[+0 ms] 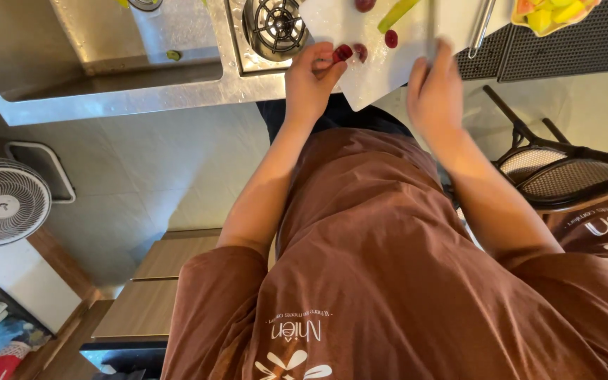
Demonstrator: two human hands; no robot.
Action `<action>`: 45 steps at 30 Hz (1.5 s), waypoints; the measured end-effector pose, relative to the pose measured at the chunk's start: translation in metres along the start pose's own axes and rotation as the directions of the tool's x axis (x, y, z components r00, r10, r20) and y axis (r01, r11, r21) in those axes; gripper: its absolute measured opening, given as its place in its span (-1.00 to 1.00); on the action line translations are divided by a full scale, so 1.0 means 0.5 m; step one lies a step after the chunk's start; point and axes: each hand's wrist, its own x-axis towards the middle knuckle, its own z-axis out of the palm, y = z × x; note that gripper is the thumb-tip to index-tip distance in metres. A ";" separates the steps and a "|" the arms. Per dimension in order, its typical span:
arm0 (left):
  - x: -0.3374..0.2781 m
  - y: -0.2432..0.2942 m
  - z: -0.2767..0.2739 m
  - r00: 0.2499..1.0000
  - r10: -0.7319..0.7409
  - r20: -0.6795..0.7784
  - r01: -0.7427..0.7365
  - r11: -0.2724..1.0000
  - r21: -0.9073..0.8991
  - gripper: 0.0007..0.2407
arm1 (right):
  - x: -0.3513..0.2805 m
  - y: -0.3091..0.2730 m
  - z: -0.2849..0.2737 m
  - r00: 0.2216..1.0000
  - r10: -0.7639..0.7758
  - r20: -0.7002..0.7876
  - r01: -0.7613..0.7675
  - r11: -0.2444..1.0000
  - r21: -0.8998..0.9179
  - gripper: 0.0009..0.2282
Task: Preparing and pitting grapes using specialized tools at a prep counter.
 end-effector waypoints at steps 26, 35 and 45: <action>-0.004 -0.052 0.023 0.990 -0.031 -0.136 0.002 0.979 -0.203 -0.76 | -0.067 -0.122 -0.025 0.931 0.007 0.365 0.021 0.997 -0.074 -0.79; -0.007 -0.053 0.025 0.991 -0.034 -0.130 0.011 0.985 -0.173 -0.71 | -0.069 -0.116 -0.020 0.934 0.006 0.357 0.025 0.996 -0.083 -0.80; -0.006 -0.061 0.029 0.989 -0.037 -0.140 0.010 0.981 -0.193 -0.71 | -0.069 -0.114 -0.017 0.932 -0.003 0.363 0.038 0.995 -0.088 -0.80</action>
